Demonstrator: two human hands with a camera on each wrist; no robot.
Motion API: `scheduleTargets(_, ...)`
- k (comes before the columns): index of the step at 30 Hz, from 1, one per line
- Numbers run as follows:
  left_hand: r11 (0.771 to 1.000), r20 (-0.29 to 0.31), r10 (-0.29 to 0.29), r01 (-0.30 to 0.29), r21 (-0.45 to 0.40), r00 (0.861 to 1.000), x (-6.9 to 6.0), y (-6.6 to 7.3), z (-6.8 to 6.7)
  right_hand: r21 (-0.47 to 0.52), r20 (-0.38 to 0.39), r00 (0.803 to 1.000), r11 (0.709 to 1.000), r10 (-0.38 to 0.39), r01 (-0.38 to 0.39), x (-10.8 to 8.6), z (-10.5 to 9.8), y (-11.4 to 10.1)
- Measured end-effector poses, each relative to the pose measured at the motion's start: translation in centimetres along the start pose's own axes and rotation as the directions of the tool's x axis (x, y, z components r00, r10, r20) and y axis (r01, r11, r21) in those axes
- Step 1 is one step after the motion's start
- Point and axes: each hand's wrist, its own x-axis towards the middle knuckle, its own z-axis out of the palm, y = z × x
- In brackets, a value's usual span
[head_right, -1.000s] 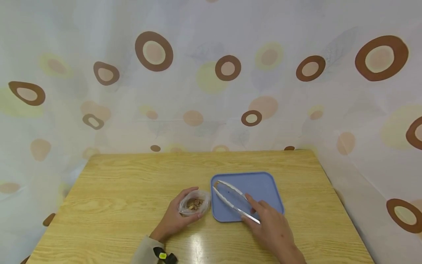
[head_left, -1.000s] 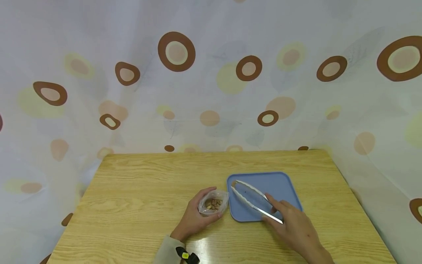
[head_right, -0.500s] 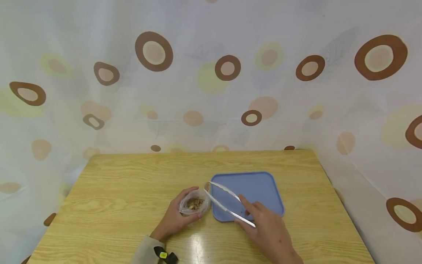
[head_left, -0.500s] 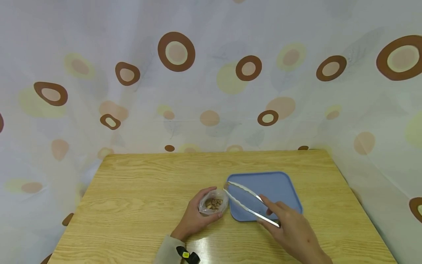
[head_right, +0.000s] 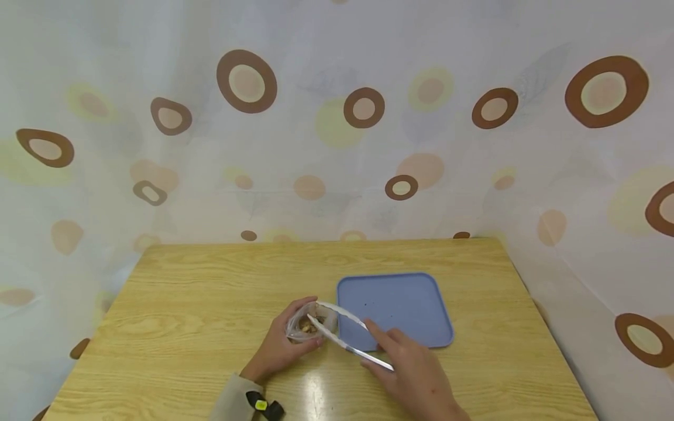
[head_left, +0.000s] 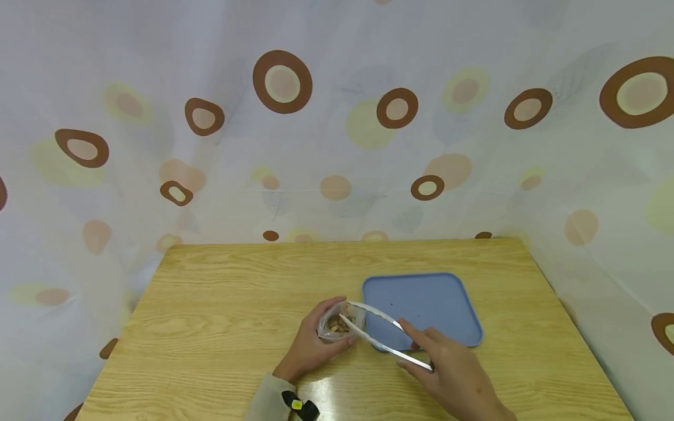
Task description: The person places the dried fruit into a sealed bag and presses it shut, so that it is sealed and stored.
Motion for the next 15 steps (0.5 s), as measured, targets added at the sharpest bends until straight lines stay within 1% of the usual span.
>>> scheduleTargets(5,1.0,-0.005,0.011,-0.011,0.019,1.0,0.06,-0.02,-0.06,-0.024,-0.018,0.999,0.999,-0.041,0.041,0.02,0.33,-0.32)
scheduleTargets(7,1.0,-0.006,0.012,-0.012,0.017,1.0,0.07,-0.06,-0.05,-0.021,-0.012,0.999,0.999,-0.049,0.049,0.06,0.42,-0.5)
scheduleTargets(11,1.0,-0.005,0.006,-0.006,-0.004,1.0,0.05,-0.15,-0.01,-0.01,0.016,0.999,0.999,-0.034,0.034,0.13,0.51,-0.82)
scheduleTargets(15,1.0,-0.003,0.014,-0.014,-0.013,1.0,0.08,-0.32,0.0,0.001,0.035,0.999,1.0,-0.014,0.014,0.24,0.55,-0.9)
